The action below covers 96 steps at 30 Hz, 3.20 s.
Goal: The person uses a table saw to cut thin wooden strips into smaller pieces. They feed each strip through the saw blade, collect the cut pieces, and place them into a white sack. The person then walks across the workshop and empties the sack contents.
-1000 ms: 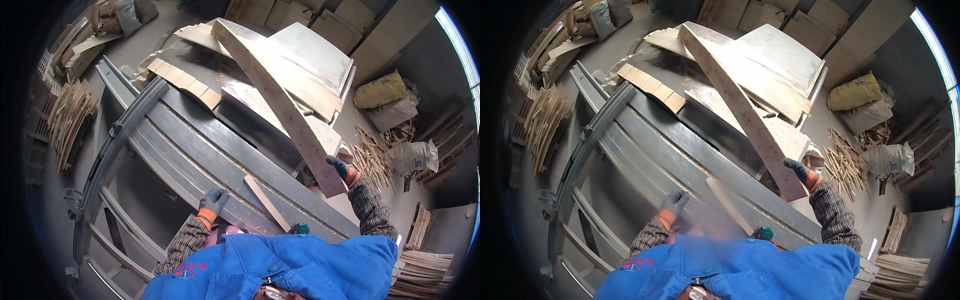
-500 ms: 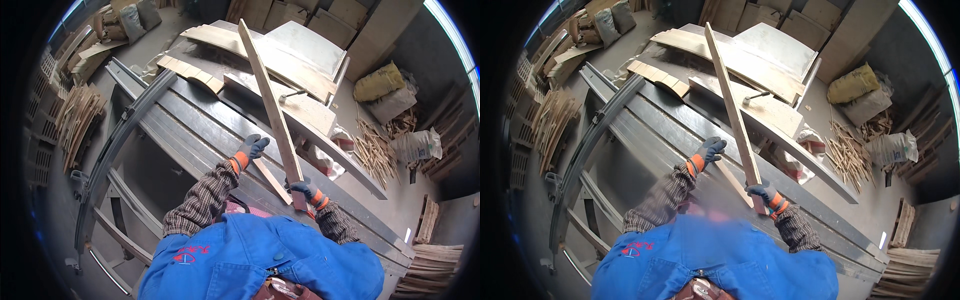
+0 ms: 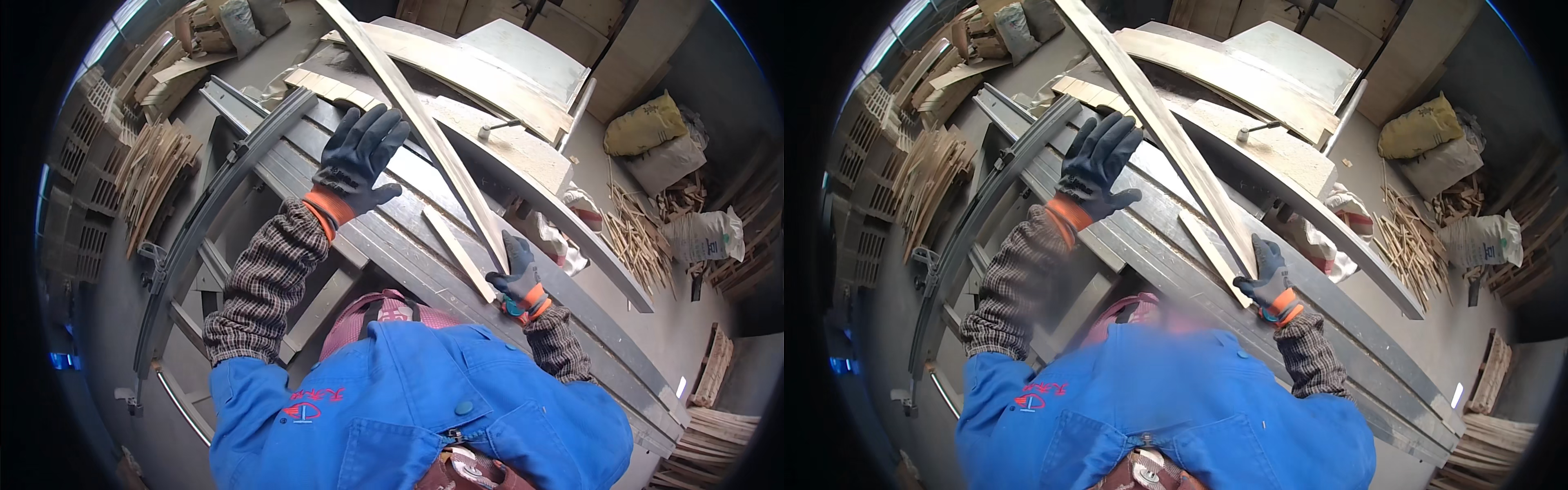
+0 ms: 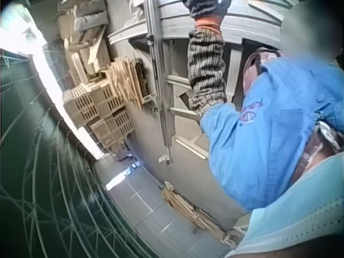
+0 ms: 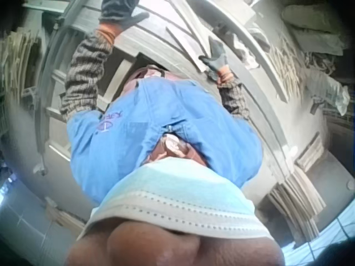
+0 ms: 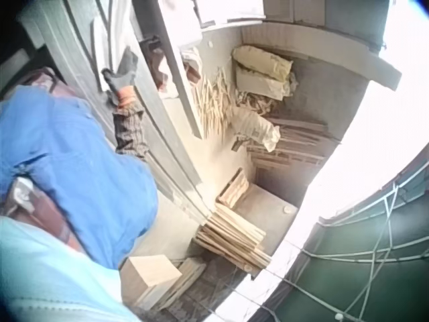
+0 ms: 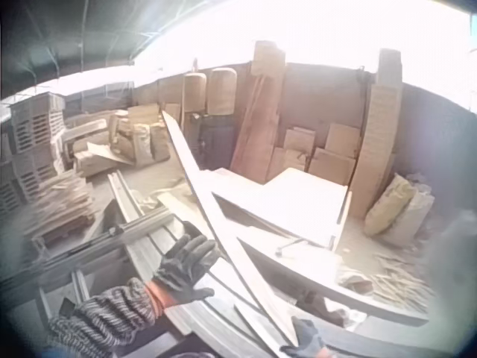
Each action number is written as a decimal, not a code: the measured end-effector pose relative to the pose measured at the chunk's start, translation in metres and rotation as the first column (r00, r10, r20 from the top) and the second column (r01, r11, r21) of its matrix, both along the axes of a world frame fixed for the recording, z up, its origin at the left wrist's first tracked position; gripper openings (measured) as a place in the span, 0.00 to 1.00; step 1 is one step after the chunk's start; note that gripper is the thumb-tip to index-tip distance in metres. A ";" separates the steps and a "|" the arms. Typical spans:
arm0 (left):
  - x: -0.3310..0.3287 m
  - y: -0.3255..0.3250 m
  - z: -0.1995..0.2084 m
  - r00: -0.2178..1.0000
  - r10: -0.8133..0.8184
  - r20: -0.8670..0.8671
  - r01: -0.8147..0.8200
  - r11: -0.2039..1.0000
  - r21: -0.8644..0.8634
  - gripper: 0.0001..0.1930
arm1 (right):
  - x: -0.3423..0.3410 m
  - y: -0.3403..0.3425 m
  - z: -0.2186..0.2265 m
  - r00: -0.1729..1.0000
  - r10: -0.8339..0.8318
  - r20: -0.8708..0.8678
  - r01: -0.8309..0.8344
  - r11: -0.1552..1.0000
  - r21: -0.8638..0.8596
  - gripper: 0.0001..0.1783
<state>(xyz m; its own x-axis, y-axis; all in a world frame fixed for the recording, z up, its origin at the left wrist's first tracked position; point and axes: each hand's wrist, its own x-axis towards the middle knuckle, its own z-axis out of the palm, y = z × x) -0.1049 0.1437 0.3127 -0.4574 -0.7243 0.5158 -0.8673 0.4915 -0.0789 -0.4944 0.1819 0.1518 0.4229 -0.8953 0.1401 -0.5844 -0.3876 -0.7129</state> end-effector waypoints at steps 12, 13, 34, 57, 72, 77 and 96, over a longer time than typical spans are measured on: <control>0.108 0.106 -0.059 0.877 -0.030 0.479 -0.353 0.636 0.686 0.57 | 0.081 -0.024 0.025 0.818 0.551 -0.164 -0.570 0.814 -0.110 0.53; 0.109 0.113 -0.068 0.885 -0.035 0.465 -0.359 0.586 0.727 0.57 | 0.087 -0.032 0.022 0.801 0.562 -0.208 -0.590 0.801 -0.105 0.53; 0.103 0.104 -0.185 0.713 0.647 0.270 -0.552 0.282 0.784 0.60 | 0.047 0.000 -0.085 0.807 -0.033 -0.589 0.118 0.987 0.106 0.50; 0.104 0.013 -0.278 0.759 0.646 0.086 -0.479 0.463 0.745 0.45 | 0.018 -0.008 -0.085 0.958 -0.272 -0.094 0.287 0.900 0.329 0.24; 0.101 0.017 -0.272 0.762 0.647 0.018 -0.488 0.557 0.672 0.43 | 0.085 -0.210 -0.061 0.957 -0.275 -0.093 0.290 0.896 0.335 0.22; 0.102 0.021 -0.279 0.770 0.638 -0.017 -0.485 0.602 0.635 0.43 | 0.067 -0.210 -0.044 0.913 -0.177 -0.367 0.244 0.959 0.145 0.22; 0.094 -0.006 -0.263 0.756 0.654 0.000 -0.479 0.554 0.680 0.41 | -0.061 -0.037 -0.050 0.877 -0.452 0.162 0.335 0.818 0.467 0.24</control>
